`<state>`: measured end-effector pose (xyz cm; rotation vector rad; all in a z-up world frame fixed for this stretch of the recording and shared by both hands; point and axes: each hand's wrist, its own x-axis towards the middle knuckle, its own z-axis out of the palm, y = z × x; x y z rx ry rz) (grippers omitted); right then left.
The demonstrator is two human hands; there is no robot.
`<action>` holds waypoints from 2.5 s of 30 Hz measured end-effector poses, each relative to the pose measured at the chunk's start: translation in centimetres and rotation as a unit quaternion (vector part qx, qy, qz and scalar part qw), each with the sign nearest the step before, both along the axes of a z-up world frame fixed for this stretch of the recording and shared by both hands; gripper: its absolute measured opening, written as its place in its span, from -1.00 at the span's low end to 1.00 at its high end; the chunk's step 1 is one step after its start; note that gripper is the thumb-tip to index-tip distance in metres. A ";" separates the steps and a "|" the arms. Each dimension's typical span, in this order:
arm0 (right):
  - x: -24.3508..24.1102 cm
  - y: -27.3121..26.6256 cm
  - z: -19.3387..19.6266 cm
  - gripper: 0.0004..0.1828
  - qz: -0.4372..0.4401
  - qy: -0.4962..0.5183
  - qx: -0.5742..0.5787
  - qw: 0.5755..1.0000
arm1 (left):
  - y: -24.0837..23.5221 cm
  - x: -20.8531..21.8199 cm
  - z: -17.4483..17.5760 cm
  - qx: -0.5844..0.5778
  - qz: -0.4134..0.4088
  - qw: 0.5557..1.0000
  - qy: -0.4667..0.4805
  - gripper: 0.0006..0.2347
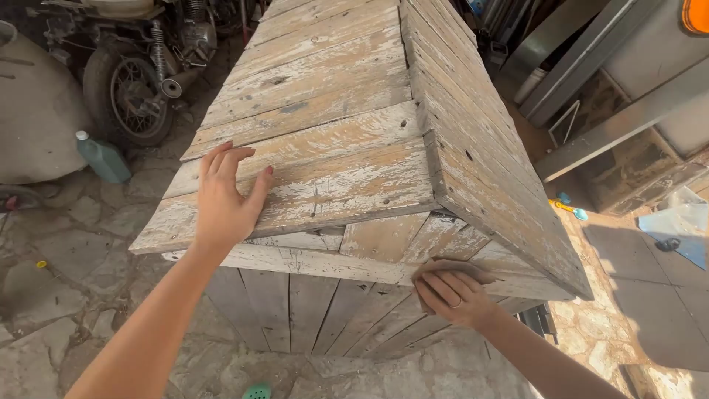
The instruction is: The person sands the edges and corners of a weathered wooden structure using a red sanding block. They move around the structure to reach different sides, applying consistent pressure to smooth the surface.
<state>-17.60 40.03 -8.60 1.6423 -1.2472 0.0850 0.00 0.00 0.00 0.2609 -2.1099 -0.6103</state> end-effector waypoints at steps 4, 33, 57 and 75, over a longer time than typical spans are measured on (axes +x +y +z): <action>-1.9 2.5 -0.2 -0.59 -0.035 0.004 0.117 0.993 | -0.1 -0.1 0.0 0.019 0.011 1.000 -0.005 -0.63; 4.2 -11.6 -1.4 -0.31 -0.033 0.153 0.314 0.936 | 0.0 0.0 -0.1 0.068 -0.009 0.998 -0.011 -0.62; 4.7 -10.4 -1.3 -0.44 -0.031 0.093 0.230 0.968 | -0.4 0.1 0.1 0.073 -0.050 0.996 -0.030 -0.56; 3.0 -6.9 0.1 -0.44 -0.022 0.087 0.276 0.957 | -1.6 22.6 -10.2 0.246 0.199 0.947 -0.053 -0.64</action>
